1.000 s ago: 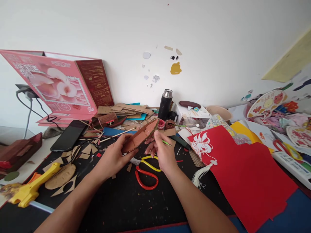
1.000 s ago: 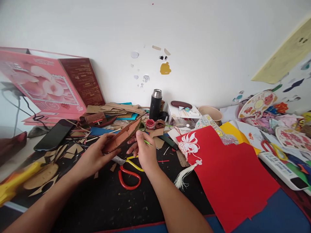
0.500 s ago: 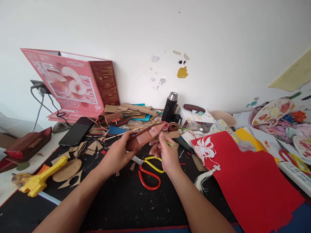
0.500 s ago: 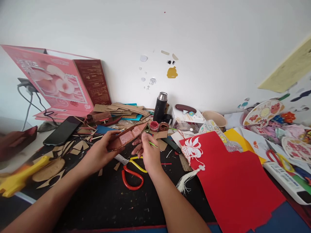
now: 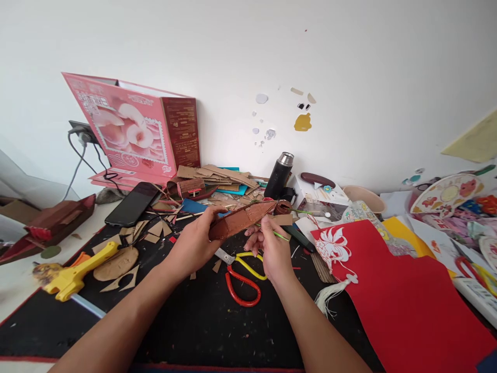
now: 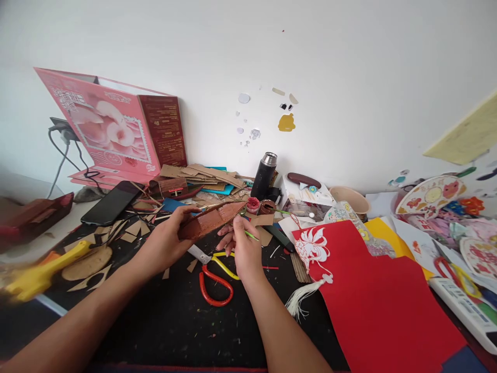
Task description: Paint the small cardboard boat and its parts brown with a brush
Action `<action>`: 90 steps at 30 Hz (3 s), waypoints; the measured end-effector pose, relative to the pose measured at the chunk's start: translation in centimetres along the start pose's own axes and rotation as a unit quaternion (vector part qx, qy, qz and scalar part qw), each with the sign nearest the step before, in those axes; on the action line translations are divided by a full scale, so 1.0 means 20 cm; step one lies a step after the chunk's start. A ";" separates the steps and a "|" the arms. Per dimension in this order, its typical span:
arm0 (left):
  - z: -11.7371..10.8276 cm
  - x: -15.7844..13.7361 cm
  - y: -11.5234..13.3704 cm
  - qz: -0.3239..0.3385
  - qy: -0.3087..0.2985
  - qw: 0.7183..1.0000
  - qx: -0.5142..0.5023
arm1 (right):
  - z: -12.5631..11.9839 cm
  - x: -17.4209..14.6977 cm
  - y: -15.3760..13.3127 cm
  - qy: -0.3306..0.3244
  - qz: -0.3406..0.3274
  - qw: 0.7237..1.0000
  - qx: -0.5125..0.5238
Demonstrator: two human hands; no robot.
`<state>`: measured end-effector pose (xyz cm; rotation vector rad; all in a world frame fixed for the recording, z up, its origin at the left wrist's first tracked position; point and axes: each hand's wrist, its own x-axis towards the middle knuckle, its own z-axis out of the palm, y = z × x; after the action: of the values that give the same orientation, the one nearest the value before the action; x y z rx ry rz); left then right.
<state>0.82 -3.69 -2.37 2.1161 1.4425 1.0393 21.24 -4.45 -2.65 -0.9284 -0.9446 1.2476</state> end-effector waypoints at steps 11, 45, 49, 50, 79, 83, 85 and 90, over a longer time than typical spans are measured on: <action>0.01 -0.01 -0.02 0.085 0.087 0.989 0.090 | -0.02 0.00 0.03 -0.004 -0.007 1.000 -0.017; -0.03 0.08 -0.04 -0.207 0.042 0.810 -0.547 | -0.01 -0.01 -0.04 0.012 -0.007 1.000 -0.016; -0.03 0.09 -0.06 -0.204 0.027 0.809 -0.550 | -0.01 -0.01 -0.05 0.012 -0.008 1.000 -0.011; -0.03 0.09 -0.06 -0.205 0.026 0.809 -0.550 | -0.01 -0.01 -0.05 0.011 -0.007 1.000 -0.010; -0.02 0.08 -0.05 -0.226 0.014 0.837 -0.497 | 0.00 -0.02 -0.11 0.007 -0.026 0.999 0.020; -0.02 0.08 -0.06 -0.250 -0.012 0.823 -0.510 | -0.01 -0.02 -0.11 0.008 -0.027 0.999 0.029; -0.02 0.07 -0.06 -0.267 -0.023 0.820 -0.506 | 0.00 -0.02 -0.12 0.009 -0.028 0.999 0.032; -0.03 0.07 -0.08 -0.296 -0.074 0.823 -0.479 | 0.00 -0.02 -0.13 0.009 -0.032 0.999 0.026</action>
<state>-0.30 -1.93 -2.54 0.9150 1.0264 0.9920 22.09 -5.14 -0.30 -0.8618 -0.9166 1.2028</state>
